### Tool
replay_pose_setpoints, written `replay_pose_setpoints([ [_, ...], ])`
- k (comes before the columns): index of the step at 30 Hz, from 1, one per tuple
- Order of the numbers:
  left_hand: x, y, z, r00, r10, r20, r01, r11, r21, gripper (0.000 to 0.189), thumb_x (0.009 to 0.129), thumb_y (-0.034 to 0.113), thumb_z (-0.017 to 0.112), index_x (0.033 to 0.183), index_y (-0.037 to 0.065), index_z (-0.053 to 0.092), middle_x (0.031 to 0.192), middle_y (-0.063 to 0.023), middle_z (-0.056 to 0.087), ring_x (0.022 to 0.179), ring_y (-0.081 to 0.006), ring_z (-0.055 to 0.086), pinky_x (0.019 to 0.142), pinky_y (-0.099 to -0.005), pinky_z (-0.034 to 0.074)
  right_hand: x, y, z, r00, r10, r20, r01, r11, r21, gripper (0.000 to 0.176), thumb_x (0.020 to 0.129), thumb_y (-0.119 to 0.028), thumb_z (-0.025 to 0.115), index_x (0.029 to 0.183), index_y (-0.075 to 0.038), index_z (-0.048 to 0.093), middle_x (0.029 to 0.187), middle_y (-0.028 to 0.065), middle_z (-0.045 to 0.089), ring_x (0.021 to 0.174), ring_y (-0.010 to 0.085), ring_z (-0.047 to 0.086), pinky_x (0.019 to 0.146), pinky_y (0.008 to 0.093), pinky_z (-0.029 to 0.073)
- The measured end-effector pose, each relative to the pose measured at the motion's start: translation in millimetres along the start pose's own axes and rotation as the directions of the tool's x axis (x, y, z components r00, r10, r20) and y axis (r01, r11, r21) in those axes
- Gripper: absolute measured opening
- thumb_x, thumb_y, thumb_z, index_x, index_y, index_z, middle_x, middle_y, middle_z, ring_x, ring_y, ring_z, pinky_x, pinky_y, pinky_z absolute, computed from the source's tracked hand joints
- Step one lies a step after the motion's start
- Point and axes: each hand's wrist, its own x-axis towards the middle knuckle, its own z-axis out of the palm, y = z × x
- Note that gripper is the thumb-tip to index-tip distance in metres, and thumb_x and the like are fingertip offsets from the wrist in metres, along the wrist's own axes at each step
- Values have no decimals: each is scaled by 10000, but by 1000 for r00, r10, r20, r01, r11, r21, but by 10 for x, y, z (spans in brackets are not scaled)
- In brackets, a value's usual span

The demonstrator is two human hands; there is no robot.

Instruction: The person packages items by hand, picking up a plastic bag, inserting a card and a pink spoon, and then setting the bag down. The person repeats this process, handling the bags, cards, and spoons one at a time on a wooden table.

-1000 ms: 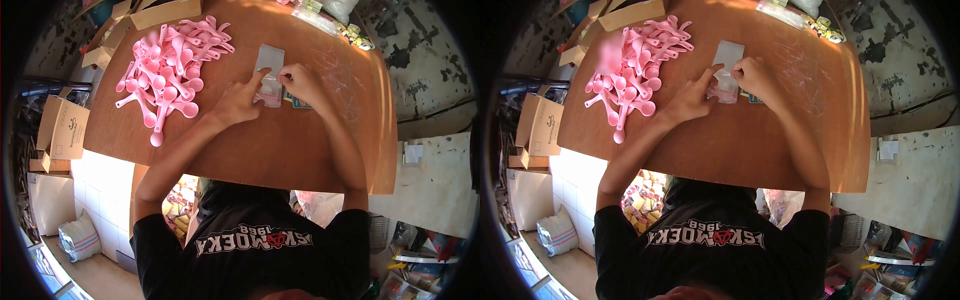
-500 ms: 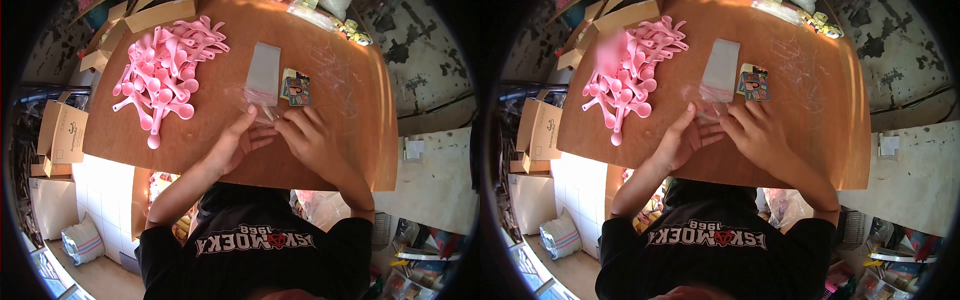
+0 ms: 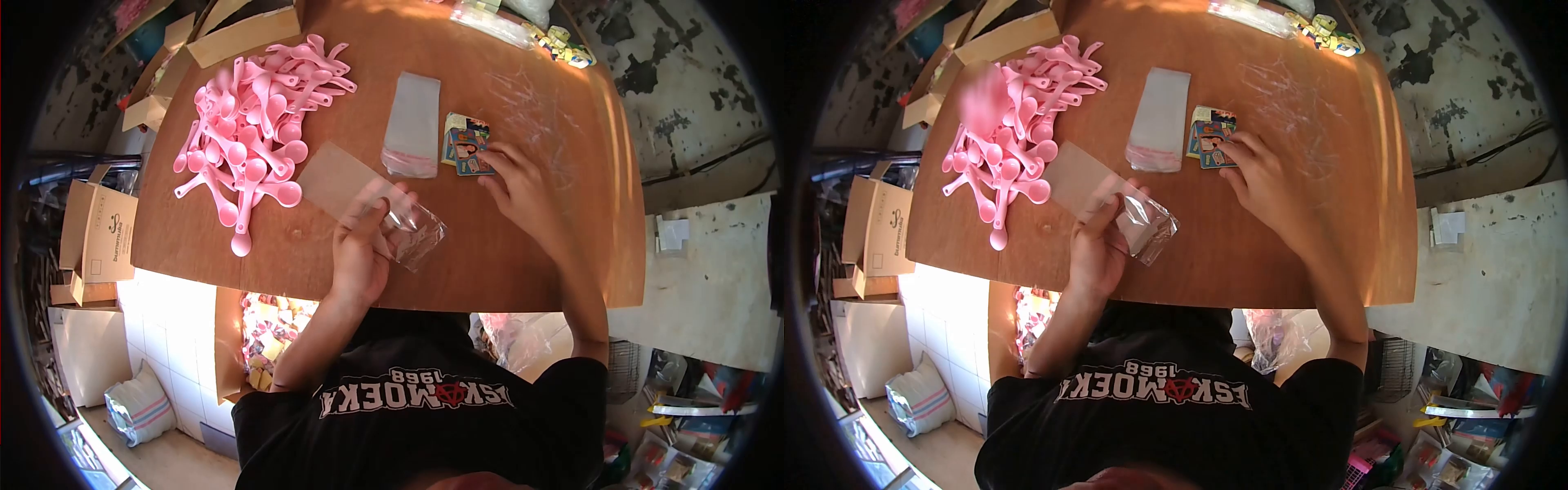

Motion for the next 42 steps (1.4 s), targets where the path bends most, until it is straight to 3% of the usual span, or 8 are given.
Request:
replay_pose_setpoints([
  [4, 7, 13, -17, 1000, 28, -5, -28, 999, -40, 317, 943, 64, 488, 1252, 2, 452, 1244, -171, 547, 1130, -285, 564, 918, -411, 509, 62, 119, -20, 987, -38, 155, 55, 993, -107, 235, 753, -77, 693, 975, -22, 640, 1009, 115, 634, 918, 314, 602, 783, 392, 483],
  [14, 4, 29, 46, 994, 92, 54, -93, 996, 13, 385, 915, 28, 527, 1286, 15, 426, 1251, -180, 542, 1145, -283, 557, 919, -410, 506, 130, 185, 29, 986, -32, 164, 49, 994, -102, 76, 762, -111, 674, 814, -56, 671, 881, 56, 653, 772, 262, 622, 697, 378, 485],
  [20, 7, 4, 74, 994, 90, 56, -90, 996, 6, 466, 898, -22, 520, 1338, 8, 368, 1290, -204, 509, 1160, -294, 547, 931, -408, 500, 129, 292, 80, 989, -102, 105, 110, 991, -72, 34, 773, -70, 642, 797, -48, 648, 871, 66, 627, 760, 264, 613, 642, 390, 496],
  [25, 32, -4, 37, 992, 112, 63, -113, 994, 7, 504, 885, -57, 516, 1357, 1, 347, 1300, -224, 495, 1167, -301, 541, 948, -399, 488, 187, 120, 39, 961, -228, -155, 148, 901, -408, 72, 765, -79, 642, 768, -62, 572, 842, 61, 508, 773, 237, 565, 614, 377, 491],
  [32, 6, 20, 20, 991, 118, 55, -120, 992, 29, 522, 877, -82, 509, 1363, 9, 342, 1306, -238, 493, 1179, -299, 534, 958, -379, 479, 138, 115, 127, 951, -272, -147, 212, 919, -332, 82, 755, -92, 673, 758, -59, 598, 783, 61, 502, 715, 233, 564, 584, 369, 483],
  [38, -9, 58, -25, 992, 112, 56, -111, 994, -6, 579, 856, -115, 519, 1380, 25, 317, 1327, -233, 472, 1188, -304, 527, 951, -384, 485, 27, 57, 17, 940, 342, -13, -337, 931, 138, 142, 832, -129, 675, 902, -7, 699, 705, 88, 638, 564, 183, 623, 537, 287, 494],
  [40, 6, 70, -35, 992, 109, 65, -109, 994, -4, 600, 851, -120, 525, 1387, 36, 307, 1339, -233, 459, 1187, -307, 527, 947, -389, 489, 17, -88, -127, 751, 658, 53, -612, 665, 427, 206, 864, -154, 667, 998, 1, 685, 757, 98, 684, 613, 131, 638, 575, 240, 509],
  [42, 5, 85, -44, 993, 96, 68, -95, 995, -21, 636, 847, -124, 529, 1403, 61, 280, 1359, -245, 428, 1197, -322, 517, 940, -404, 497, -92, -128, -226, 750, 661, 11, -576, 645, 502, 211, 875, -149, 656, 1008, 15, 674, 782, 95, 683, 654, 122, 640, 587, 235, 516],
])
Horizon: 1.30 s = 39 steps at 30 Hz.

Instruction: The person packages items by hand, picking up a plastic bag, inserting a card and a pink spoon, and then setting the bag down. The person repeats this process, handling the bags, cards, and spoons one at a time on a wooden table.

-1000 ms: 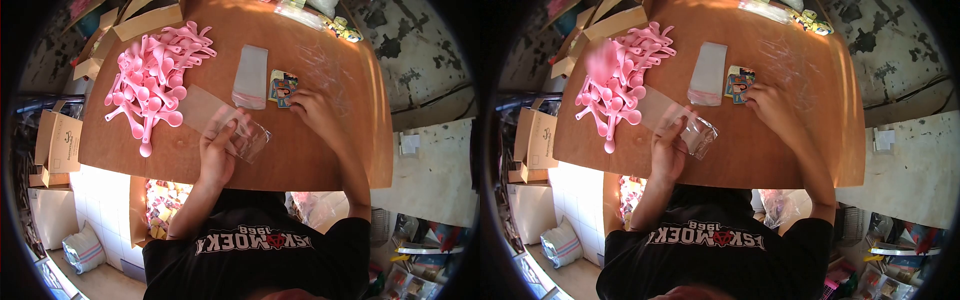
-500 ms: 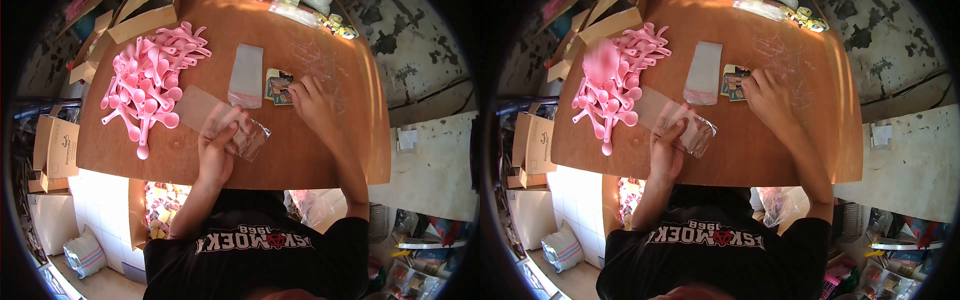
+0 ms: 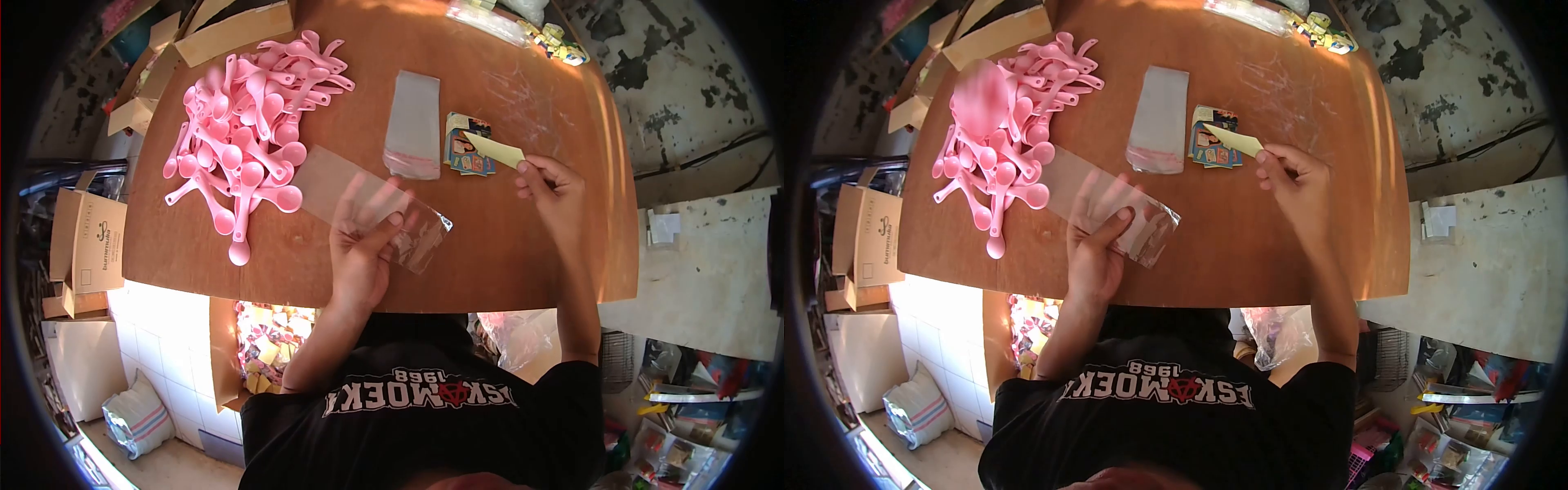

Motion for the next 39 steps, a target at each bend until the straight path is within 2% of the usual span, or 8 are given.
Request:
replay_pose_setpoints([
  [2, 11, 10, -21, 1000, 5, 2, -5, 1000, 9, 648, 848, -125, 529, 1409, 72, 269, 1364, -250, 419, 1194, -331, 518, 937, -401, 501, -176, 10, -10, 999, -10, -34, 13, 996, 86, 217, 886, -143, 645, 1019, 28, 662, 806, 93, 683, 694, 112, 641, 599, 231, 523],
  [4, 21, 20, -35, 1000, 12, 0, -12, 1000, 20, 661, 849, -125, 530, 1414, 84, 258, 1369, -255, 410, 1191, -339, 519, 934, -398, 505, -396, 27, 8, 979, -169, -118, 196, 939, 283, 215, 882, -93, 641, 1040, 52, 641, 869, 113, 683, 778, 125, 646, 662, 228, 519],
  [7, 52, 15, -33, 1000, 20, 15, -20, 1000, 14, 688, 841, -142, 520, 1429, 67, 232, 1378, -255, 375, 1205, -354, 501, 948, -384, 506, -706, 139, 13, 984, -141, -112, 179, 843, 507, 177, 871, -33, 638, 1021, 61, 636, 923, 112, 680, 845, 125, 639, 729, 226, 502],
  [10, 94, -16, -38, 999, 48, 1, -48, 998, 38, 686, 849, -136, 516, 1432, 74, 221, 1386, -250, 369, 1185, -340, 520, 927, -370, 521, -973, 51, 246, 974, -57, -220, 139, 916, 377, 167, 851, -8, 656, 1005, 54, 641, 925, 111, 682, 842, 119, 638, 763, 228, 486],
  [15, 125, -31, -9, 994, 105, -35, -105, 994, -3, 676, 853, -130, 516, 1428, 79, 227, 1393, -237, 366, 1161, -310, 541, 905, -342, 535, -1180, 254, 712, 916, 44, -399, 147, 888, 436, 175, 834, 16, 670, 1002, 37, 628, 890, 107, 685, 772, 91, 637, 704, 191, 486],
  [20, 149, -24, 13, 989, 131, -66, -127, 990, 64, 669, 858, -132, 505, 1428, 97, 238, 1395, -240, 363, 1175, -308, 530, 885, -327, 540, -1257, 271, 832, 932, 150, -331, 43, 860, 509, 164, 837, 9, 669, 995, 28, 632, 882, 98, 684, 775, 85, 635, 691, 194, 490],
  [34, 92, -94, 123, 973, 227, -31, -217, 957, 192, 695, 850, -112, 542, 1432, 71, 209, 1363, -251, 418, 1168, -317, 543, 757, -237, 531, -1287, 173, 903, 973, 50, -227, 90, 818, 568, 158, 826, 26, 674, 978, 38, 634, 894, 100, 674, 804, 102, 637, 719, 217, 506],
  [39, 105, -102, 121, 971, 238, -8, -235, 964, 128, 688, 847, -103, 574, 1415, 95, 238, 1325, -259, 453, 1153, -320, 554, 892, -354, 513, -1337, 222, 894, 980, -49, -193, 137, 867, 479, 149, 821, 42, 669, 965, 44, 635, 899, 112, 674, 839, 124, 649, 741, 239, 520],
])
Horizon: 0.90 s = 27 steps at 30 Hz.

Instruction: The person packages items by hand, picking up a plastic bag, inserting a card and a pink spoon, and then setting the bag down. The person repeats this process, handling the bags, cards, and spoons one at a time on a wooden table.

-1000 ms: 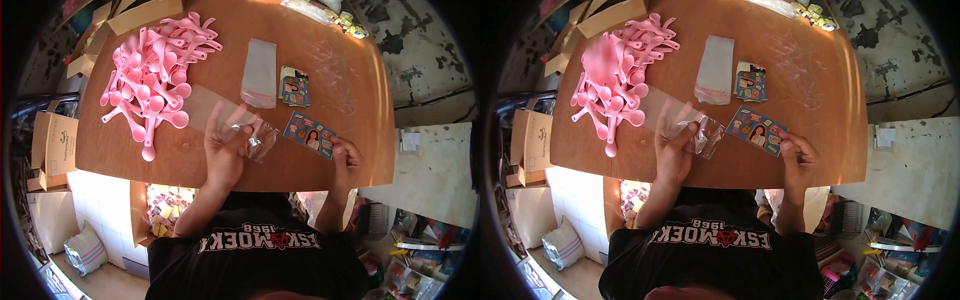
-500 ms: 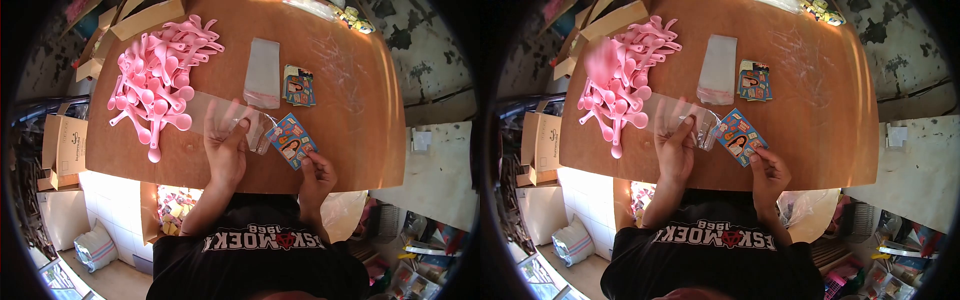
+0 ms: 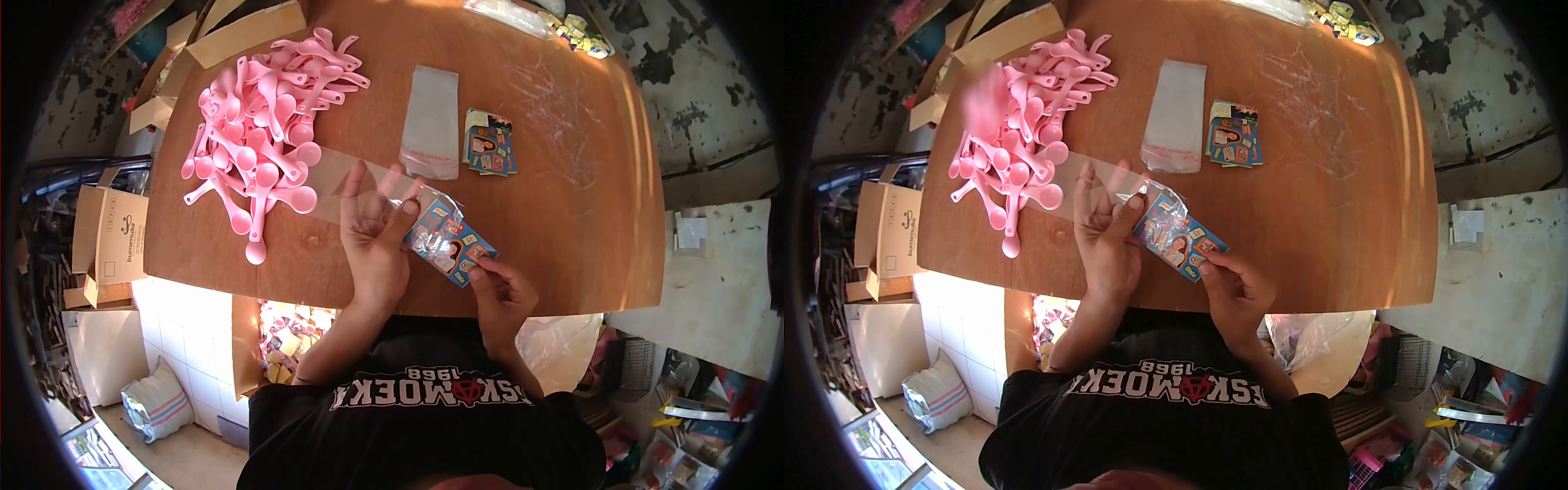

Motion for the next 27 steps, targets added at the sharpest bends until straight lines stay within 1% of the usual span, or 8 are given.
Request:
replay_pose_setpoints([
  [3, -23, -93, -49, 996, 5, 84, -9, 999, 40, 677, 844, -101, 579, 1410, 96, 263, 1287, -238, 507, 1128, -307, 573, 897, -369, 511, 10, -40, 10, 1000, 15, 20, -15, 1000, -27, 151, 820, 51, 663, 968, 46, 635, 917, 125, 676, 847, 134, 652, 740, 243, 524],
  [6, -104, -112, 21, 996, -48, 78, 42, 997, 70, 675, 843, -99, 582, 1410, 96, 273, 1256, -218, 544, 1112, -297, 585, 895, -375, 511, 54, -69, 37, 1000, 19, 24, -18, 999, -45, 152, 819, 59, 660, 969, 46, 639, 932, 134, 678, 853, 140, 653, 736, 243, 525],
  [9, -130, -118, 30, 989, -104, 100, 87, 983, 164, 706, 840, -107, 562, 1431, 49, 209, 1287, -232, 515, 1154, -317, 554, 926, -407, 499, 92, 7, 34, 998, -34, 54, 35, 999, -13, 188, 828, 57, 649, 1013, 47, 622, 942, 140, 677, 860, 150, 653, 742, 255, 528],
  [11, -126, -80, 65, 988, -124, 88, 113, 987, 116, 704, 836, -111, 563, 1429, 50, 217, 1306, -229, 494, 1166, -316, 545, 930, -406, 499, 106, 16, 35, 994, -74, 79, 73, 997, 15, 225, 839, 50, 638, 1062, 48, 603, 948, 142, 674, 862, 159, 653, 747, 268, 531],
  [13, -95, -18, 84, 977, -207, 55, 210, 976, -51, 701, 837, -116, 557, 1429, 52, 221, 1329, -223, 465, 1182, -320, 532, 929, -402, 502, 138, -54, 58, 988, 128, 84, -152, 878, 454, 319, 866, 29, 611, 1174, 46, 529, 975, 153, 665, 874, 184, 650, 761, 304, 536],
  [17, -82, -18, 66, 975, -212, 59, 216, 974, -65, 701, 839, -120, 548, 1431, 55, 218, 1338, -212, 448, 1182, -321, 529, 918, -384, 516, 163, 39, 5, 976, 152, 158, -208, 869, 448, 380, 882, 13, 595, 1238, 38, 467, 996, 161, 656, 882, 200, 646, 773, 328, 535],
  [25, -118, -39, 82, 972, -217, 93, 223, 973, -65, 538, 843, -114, 552, 1323, 37, 363, 1268, -181, 517, 1150, -304, 556, 877, -391, 549, 176, 88, 37, 990, 101, 95, -121, 964, 237, 272, 859, 19, 628, 1119, 49, 555, 975, 128, 656, 895, 157, 635, 773, 259, 517],
  [27, -155, -79, 72, 966, -239, 93, 246, 967, -66, 501, 844, -105, 561, 1298, 31, 399, 1241, -167, 542, 1136, -290, 567, 884, -387, 545, 180, 99, 65, 993, 87, 83, -106, 962, 252, 274, 853, 22, 636, 1114, 49, 557, 984, 125, 653, 907, 157, 632, 781, 259, 515],
])
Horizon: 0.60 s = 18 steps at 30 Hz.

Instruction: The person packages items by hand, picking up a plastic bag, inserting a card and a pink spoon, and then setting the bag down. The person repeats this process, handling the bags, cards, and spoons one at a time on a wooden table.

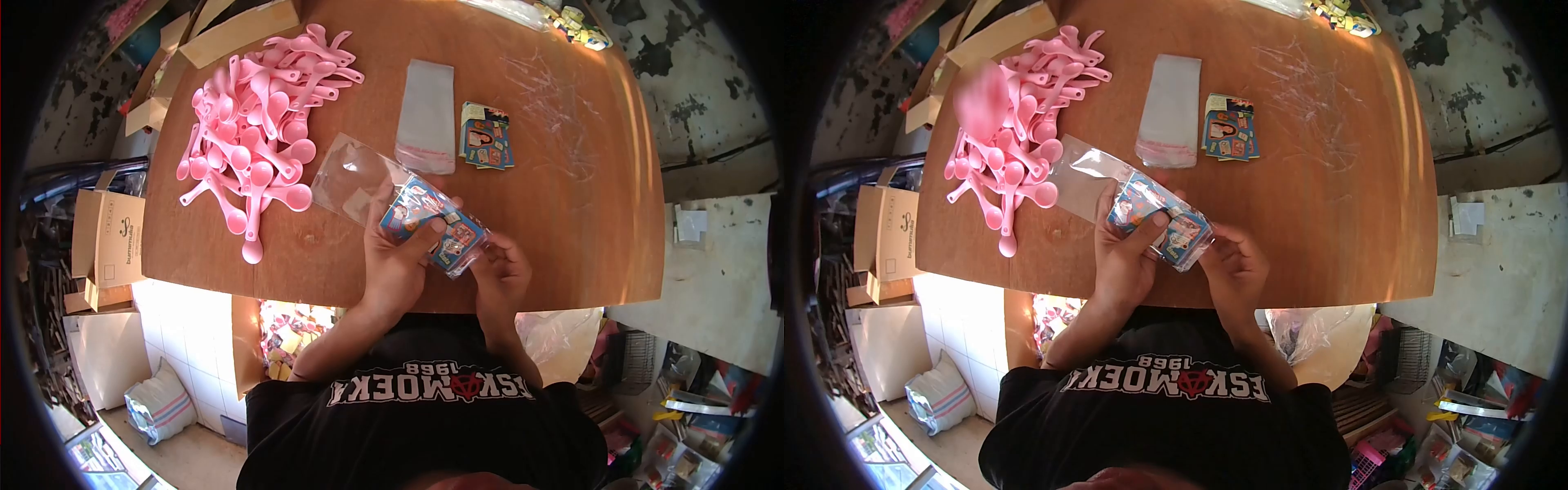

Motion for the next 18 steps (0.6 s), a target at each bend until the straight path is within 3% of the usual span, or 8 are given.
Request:
replay_pose_setpoints([
  [2, -31, -65, -3, 1000, -24, 0, 24, 1000, -2, 465, 845, -96, 570, 1273, 25, 435, 1214, -154, 568, 1122, -276, 578, 891, -384, 540, 8, -10, 48, 1000, -18, -10, 19, 1000, 14, 276, 847, 24, 643, 1109, 48, 559, 993, 121, 649, 918, 157, 629, 789, 260, 513],
  [4, -60, -122, 7, 996, -78, 35, 77, 996, 33, 403, 849, -71, 589, 1228, 14, 484, 1177, -133, 598, 1103, -254, 592, 904, -373, 527, 20, -68, 122, 999, -30, -41, 26, 995, -91, 286, 835, 33, 654, 1104, 47, 559, 1018, 120, 642, 940, 162, 624, 815, 265, 507],
  [9, -120, -142, -17, 984, -171, 46, 166, 982, 93, 341, 872, -42, 573, 1202, 9, 506, 1238, -128, 578, 1117, -204, 579, 927, -343, 491, 41, -46, 195, 995, -63, -82, 51, 989, -135, 389, 830, 31, 662, 1187, 22, 506, 1121, 134, 598, 1013, 168, 594, 863, 280, 490],
  [11, -141, -160, -22, 979, -197, 47, 192, 977, 91, 342, 875, -36, 570, 1208, 14, 504, 1238, -126, 579, 1122, -195, 573, 937, -339, 480, 44, 27, 152, 995, -91, -50, 83, 986, -143, 454, 815, 39, 667, 1227, 5, 480, 1158, 131, 576, 1044, 177, 578, 879, 287, 478],
  [18, -185, -148, 62, 943, -327, 67, 324, 945, 56, 453, 875, 24, 595, 1299, 44, 436, 1278, -89, 538, 1163, -161, 518, 977, -336, 429, 54, 74, 69, 982, -183, -33, 163, 931, -326, 428, 808, 42, 630, 1217, -6, 517, 1191, 122, 555, 1092, 187, 551, 901, 288, 452],
])
